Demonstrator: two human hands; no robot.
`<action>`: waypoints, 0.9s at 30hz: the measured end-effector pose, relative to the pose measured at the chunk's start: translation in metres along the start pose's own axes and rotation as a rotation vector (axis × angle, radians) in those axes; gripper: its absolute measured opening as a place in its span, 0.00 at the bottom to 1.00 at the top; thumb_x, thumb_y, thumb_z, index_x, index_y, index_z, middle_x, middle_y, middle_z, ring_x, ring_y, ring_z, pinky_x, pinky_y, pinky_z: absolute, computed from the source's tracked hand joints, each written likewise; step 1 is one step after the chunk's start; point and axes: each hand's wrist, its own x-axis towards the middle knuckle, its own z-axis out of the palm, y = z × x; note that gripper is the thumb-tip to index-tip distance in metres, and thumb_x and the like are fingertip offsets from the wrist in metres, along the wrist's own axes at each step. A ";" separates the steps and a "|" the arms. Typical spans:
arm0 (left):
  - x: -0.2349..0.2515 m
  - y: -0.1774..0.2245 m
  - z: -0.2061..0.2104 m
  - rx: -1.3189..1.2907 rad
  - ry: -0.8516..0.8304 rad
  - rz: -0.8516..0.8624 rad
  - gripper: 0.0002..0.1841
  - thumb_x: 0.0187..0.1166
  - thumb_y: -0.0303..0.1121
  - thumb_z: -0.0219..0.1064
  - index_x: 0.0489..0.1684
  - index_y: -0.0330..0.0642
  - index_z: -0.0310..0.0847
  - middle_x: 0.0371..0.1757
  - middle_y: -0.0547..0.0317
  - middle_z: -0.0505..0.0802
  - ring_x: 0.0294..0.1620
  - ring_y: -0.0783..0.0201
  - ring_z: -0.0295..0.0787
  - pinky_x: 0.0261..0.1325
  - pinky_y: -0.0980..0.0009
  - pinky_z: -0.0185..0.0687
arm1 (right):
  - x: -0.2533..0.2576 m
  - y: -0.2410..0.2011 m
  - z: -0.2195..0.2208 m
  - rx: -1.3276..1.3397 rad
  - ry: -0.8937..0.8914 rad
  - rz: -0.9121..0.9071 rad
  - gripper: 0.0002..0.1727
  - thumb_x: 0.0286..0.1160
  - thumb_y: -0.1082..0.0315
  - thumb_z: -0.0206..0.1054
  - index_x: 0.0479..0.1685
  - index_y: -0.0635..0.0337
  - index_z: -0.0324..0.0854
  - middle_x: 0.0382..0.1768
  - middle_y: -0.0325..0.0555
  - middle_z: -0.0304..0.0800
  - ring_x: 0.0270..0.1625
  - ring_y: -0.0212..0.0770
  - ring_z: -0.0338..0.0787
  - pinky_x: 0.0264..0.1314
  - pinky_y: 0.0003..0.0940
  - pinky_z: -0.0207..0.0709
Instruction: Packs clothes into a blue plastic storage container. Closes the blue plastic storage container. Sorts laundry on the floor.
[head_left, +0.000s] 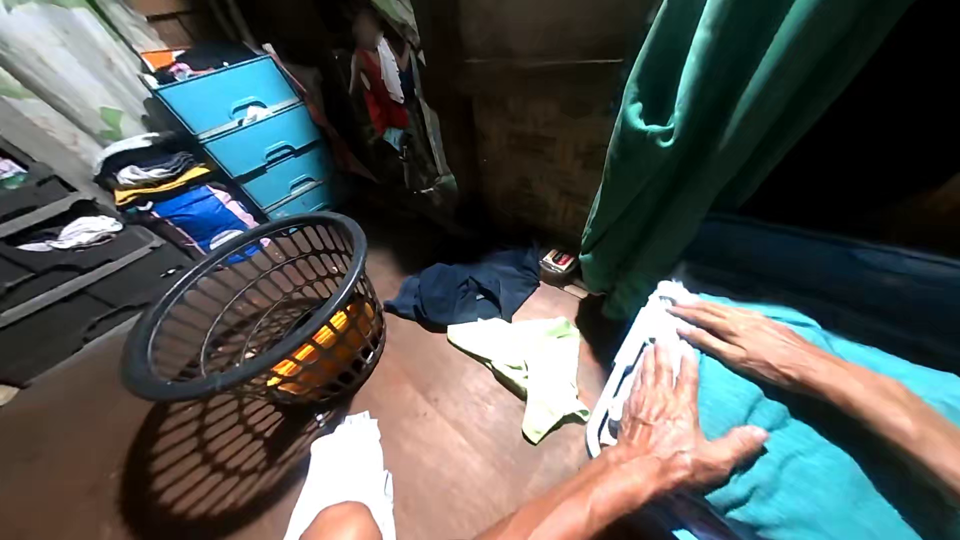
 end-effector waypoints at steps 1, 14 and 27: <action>0.000 0.003 0.001 -0.029 -0.023 -0.001 0.50 0.77 0.61 0.64 0.90 0.29 0.55 0.91 0.27 0.57 0.94 0.38 0.49 0.93 0.52 0.46 | -0.007 0.001 0.000 0.003 -0.002 0.032 0.35 0.91 0.44 0.40 0.81 0.58 0.75 0.80 0.59 0.77 0.83 0.63 0.74 0.83 0.67 0.59; 0.025 0.004 -0.008 -0.084 -0.175 -0.316 0.45 0.83 0.60 0.61 0.91 0.34 0.54 0.84 0.32 0.72 0.81 0.41 0.74 0.79 0.48 0.72 | 0.008 0.004 0.019 -0.086 0.123 0.112 0.29 0.91 0.54 0.42 0.69 0.63 0.84 0.69 0.63 0.86 0.75 0.67 0.81 0.78 0.68 0.64; 0.048 0.037 0.019 0.402 -0.095 0.319 0.47 0.76 0.77 0.45 0.91 0.55 0.62 0.94 0.42 0.58 0.93 0.28 0.41 0.84 0.22 0.30 | -0.257 0.042 -0.123 -0.177 0.601 0.743 0.36 0.92 0.41 0.41 0.87 0.55 0.68 0.83 0.61 0.71 0.85 0.70 0.67 0.82 0.77 0.52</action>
